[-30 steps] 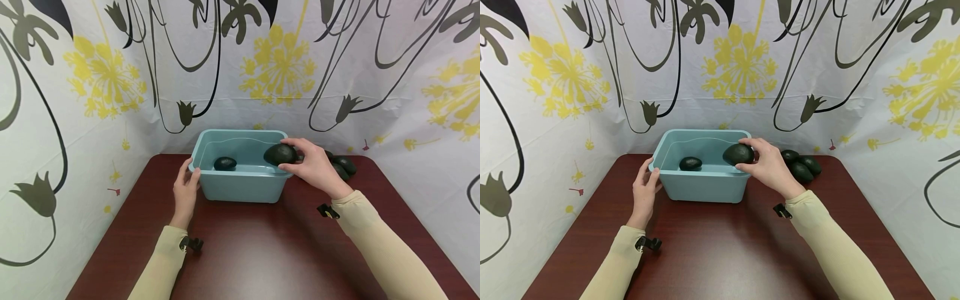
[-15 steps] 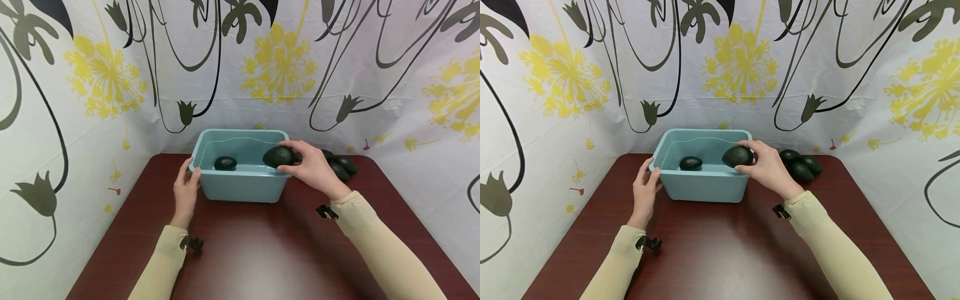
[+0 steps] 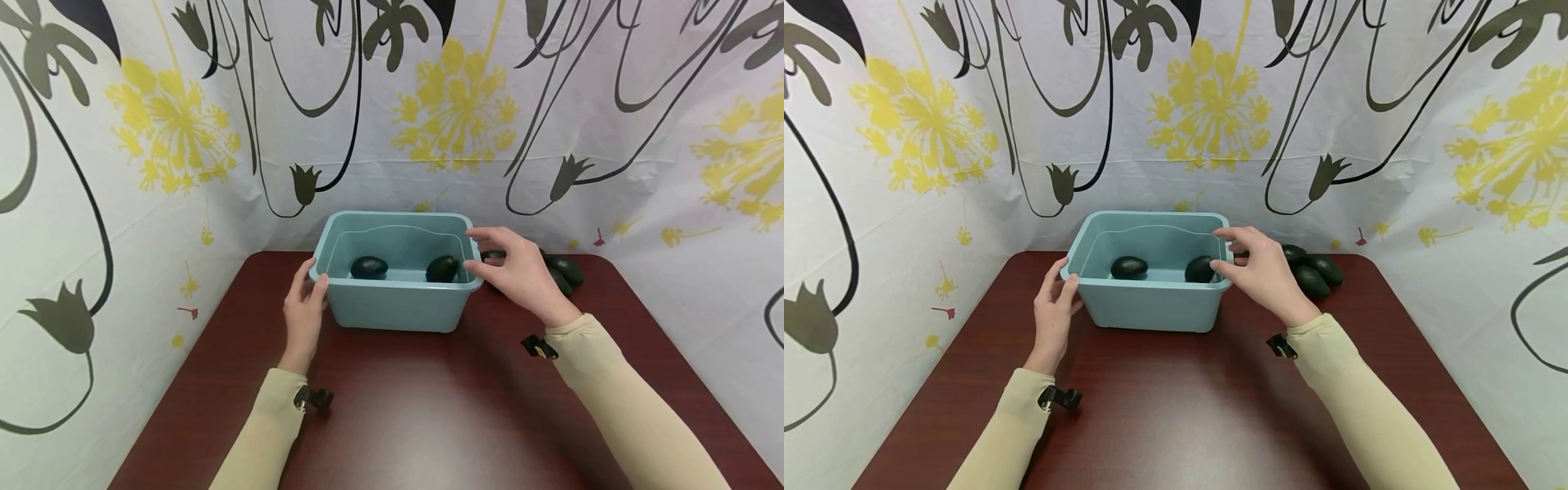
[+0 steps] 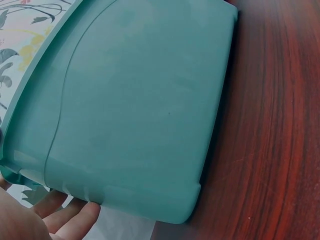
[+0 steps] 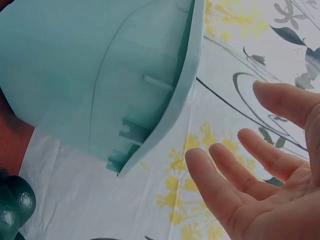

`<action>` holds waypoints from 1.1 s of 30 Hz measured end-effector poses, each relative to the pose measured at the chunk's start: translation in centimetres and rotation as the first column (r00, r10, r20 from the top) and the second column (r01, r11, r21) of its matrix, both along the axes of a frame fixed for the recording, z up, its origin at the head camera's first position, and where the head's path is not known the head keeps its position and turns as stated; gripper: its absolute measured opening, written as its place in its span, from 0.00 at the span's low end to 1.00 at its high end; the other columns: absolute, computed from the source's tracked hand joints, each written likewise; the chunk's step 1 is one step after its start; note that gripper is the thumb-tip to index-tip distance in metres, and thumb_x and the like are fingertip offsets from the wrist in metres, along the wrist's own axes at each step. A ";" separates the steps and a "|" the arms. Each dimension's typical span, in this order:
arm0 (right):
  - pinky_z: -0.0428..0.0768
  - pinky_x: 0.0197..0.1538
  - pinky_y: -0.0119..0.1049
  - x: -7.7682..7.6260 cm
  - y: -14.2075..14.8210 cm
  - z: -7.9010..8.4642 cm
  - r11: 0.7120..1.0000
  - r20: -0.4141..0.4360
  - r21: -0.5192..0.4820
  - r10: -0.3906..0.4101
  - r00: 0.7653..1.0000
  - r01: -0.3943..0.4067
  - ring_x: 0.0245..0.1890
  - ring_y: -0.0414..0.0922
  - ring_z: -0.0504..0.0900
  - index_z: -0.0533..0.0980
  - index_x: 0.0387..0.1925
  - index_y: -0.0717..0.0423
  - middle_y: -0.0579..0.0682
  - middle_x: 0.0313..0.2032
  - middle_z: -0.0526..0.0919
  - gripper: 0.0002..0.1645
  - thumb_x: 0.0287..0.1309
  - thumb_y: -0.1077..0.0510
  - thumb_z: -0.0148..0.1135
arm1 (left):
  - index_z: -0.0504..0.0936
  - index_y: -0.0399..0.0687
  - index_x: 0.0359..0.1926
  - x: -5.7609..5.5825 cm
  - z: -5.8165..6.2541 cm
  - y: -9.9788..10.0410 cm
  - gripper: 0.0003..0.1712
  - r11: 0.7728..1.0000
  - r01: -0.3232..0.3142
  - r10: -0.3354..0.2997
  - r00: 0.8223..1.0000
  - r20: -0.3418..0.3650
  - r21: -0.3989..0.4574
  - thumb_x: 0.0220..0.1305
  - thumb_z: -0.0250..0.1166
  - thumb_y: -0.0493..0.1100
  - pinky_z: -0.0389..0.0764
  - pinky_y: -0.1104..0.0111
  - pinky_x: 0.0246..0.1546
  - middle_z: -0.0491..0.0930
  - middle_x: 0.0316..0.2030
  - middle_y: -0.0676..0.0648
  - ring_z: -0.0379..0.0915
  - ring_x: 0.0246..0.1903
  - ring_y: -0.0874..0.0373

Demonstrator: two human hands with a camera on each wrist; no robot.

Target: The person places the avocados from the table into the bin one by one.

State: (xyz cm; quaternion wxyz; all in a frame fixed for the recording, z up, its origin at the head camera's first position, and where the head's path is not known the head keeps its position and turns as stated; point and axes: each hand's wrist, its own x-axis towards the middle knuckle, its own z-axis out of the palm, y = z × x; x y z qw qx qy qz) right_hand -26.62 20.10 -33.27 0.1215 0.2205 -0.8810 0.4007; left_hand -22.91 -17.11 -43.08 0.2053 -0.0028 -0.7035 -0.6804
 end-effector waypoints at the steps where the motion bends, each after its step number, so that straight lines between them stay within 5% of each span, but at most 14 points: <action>1: 0.82 0.52 0.42 0.0 0.2 0.0 1.000 -0.005 -0.003 -0.004 1.000 0.004 0.56 0.45 0.79 0.75 0.64 0.38 0.40 0.59 0.76 0.33 0.58 0.43 0.73 | 0.68 0.60 0.74 0.0 0.0 0.0 0.32 1.000 0.000 0.000 1.000 0.000 0.002 0.72 0.63 0.53 0.75 0.46 0.56 0.71 0.64 0.38 0.73 0.59 0.48; 10: 0.82 0.53 0.45 0.0 1.9 0.5 0.999 -0.047 -0.004 -0.051 0.998 0.051 0.57 0.45 0.77 0.75 0.65 0.43 0.42 0.61 0.76 0.32 0.62 0.44 0.70 | 0.68 0.61 0.73 0.0 0.1 0.0 0.32 1.000 0.003 -0.003 1.000 0.010 0.006 0.71 0.63 0.55 0.77 0.52 0.56 0.72 0.63 0.41 0.73 0.59 0.50; 27: 0.77 0.57 0.50 -0.6 5.3 0.2 0.986 -0.045 -0.046 -0.163 0.986 0.161 0.56 0.47 0.79 0.77 0.62 0.37 0.43 0.59 0.79 0.25 0.64 0.43 0.67 | 0.67 0.61 0.74 0.0 0.0 0.0 0.32 1.000 0.011 -0.011 1.000 0.005 -0.010 0.72 0.62 0.54 0.76 0.50 0.56 0.70 0.66 0.38 0.72 0.59 0.49; 33: 0.76 0.53 0.37 -1.0 6.7 -0.4 0.976 -0.036 -0.038 -0.214 0.976 0.212 0.55 0.47 0.81 0.78 0.61 0.34 0.44 0.58 0.80 0.24 0.65 0.42 0.66 | 0.67 0.61 0.74 0.0 0.0 0.0 0.32 1.000 0.014 -0.014 1.000 0.001 -0.008 0.72 0.62 0.54 0.76 0.49 0.56 0.69 0.66 0.38 0.72 0.60 0.49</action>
